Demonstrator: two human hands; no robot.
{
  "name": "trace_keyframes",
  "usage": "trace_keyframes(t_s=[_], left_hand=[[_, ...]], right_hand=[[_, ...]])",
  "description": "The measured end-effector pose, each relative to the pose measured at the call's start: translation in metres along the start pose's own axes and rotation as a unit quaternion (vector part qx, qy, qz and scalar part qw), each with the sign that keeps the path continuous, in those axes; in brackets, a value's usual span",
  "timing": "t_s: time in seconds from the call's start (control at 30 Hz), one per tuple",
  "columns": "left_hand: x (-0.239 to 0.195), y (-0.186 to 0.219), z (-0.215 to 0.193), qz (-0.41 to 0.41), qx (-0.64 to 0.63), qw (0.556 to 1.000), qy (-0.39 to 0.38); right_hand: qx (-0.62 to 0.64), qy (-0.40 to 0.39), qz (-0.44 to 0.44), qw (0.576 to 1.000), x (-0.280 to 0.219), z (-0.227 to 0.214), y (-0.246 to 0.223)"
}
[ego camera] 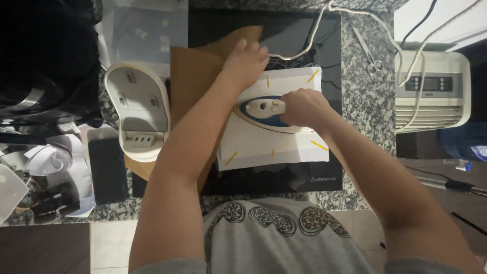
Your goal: Using a hand iron to apply heat to a transfer sheet and then peeling off the tape and backing paper
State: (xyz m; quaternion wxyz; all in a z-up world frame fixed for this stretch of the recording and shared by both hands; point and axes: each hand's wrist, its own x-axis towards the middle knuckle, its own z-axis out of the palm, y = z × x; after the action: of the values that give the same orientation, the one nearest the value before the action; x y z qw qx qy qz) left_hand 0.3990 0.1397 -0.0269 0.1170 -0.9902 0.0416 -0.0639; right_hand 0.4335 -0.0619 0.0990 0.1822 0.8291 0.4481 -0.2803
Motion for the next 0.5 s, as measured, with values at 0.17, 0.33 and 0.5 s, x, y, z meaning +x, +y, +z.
trace_keyframes(t_s=[0.17, 0.33, 0.5], left_hand=[[-0.031, -0.003, -0.064, -0.128, -0.064, 0.986, 0.082], [-0.099, 0.027, -0.137, -0.233, -0.061, 0.949, 0.205], [-0.175, 0.064, -0.130, -0.266, -0.224, 0.937, 0.011]], right_hand=[[0.001, 0.004, 0.002, 1.000, -0.002, 0.002, -0.001], [-0.027, -0.021, -0.005, 0.999, -0.004, -0.002, -0.001], [0.029, 0.072, -0.017, 0.997, 0.009, 0.018, 0.011]])
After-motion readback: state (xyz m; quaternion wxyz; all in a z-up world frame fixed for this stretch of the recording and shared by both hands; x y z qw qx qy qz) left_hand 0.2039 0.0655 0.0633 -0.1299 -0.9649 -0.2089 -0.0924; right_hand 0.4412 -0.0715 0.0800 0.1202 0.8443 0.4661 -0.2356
